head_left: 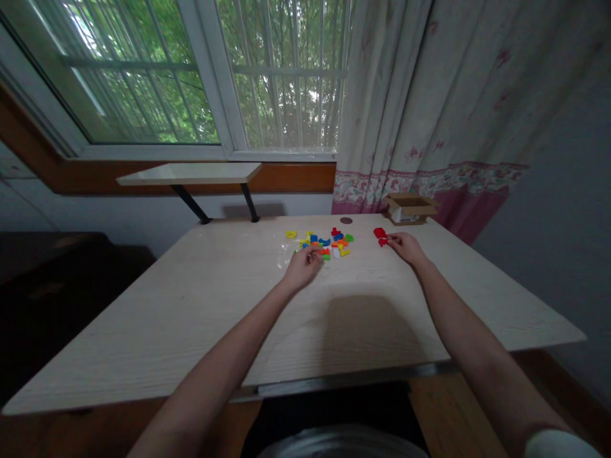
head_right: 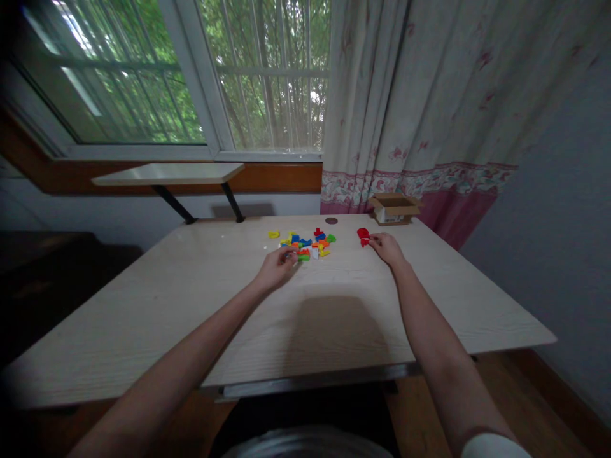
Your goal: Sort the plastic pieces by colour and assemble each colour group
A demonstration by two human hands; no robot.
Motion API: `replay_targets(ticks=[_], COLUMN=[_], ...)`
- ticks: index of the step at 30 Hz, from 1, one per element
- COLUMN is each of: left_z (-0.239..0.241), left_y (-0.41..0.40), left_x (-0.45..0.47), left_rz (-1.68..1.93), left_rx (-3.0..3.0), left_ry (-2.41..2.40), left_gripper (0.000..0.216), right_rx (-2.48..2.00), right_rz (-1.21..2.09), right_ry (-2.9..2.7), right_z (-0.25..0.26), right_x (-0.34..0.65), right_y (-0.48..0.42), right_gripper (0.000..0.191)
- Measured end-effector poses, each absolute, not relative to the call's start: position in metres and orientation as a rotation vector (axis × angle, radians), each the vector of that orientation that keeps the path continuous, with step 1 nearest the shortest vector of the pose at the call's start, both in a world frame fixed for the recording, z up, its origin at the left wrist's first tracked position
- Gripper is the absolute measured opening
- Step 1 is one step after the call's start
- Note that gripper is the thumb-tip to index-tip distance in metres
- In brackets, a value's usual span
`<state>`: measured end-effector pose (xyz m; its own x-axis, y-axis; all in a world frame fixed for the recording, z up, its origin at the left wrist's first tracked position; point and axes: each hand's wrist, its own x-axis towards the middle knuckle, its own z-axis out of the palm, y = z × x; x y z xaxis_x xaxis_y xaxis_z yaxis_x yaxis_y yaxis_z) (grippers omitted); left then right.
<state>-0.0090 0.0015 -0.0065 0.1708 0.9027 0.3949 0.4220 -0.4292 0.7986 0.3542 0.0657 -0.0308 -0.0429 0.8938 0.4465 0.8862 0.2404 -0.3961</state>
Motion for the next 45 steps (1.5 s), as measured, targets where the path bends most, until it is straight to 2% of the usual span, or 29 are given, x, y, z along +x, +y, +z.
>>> replay_targets(ticks=[5, 13, 45], left_z=[-0.002, -0.007, -0.008], left_y=[0.0, 0.002, 0.003], left_x=[-0.01, -0.009, -0.01], left_rz=[1.21, 1.207, 1.146], left_rx=[1.914, 1.905, 1.989], left_ry=[1.241, 1.235, 1.264], left_gripper=[0.021, 0.022, 0.022], right_rx=[-1.672, -1.784, -1.745], right_rz=[-0.223, -0.346, -0.31], right_ry=[-2.005, -2.045, -2.051], right_z=[-0.034, -0.028, -0.029], right_x=[0.352, 0.345, 0.343], right_y=[0.069, 0.067, 0.065], right_gripper=[0.024, 0.024, 0.028])
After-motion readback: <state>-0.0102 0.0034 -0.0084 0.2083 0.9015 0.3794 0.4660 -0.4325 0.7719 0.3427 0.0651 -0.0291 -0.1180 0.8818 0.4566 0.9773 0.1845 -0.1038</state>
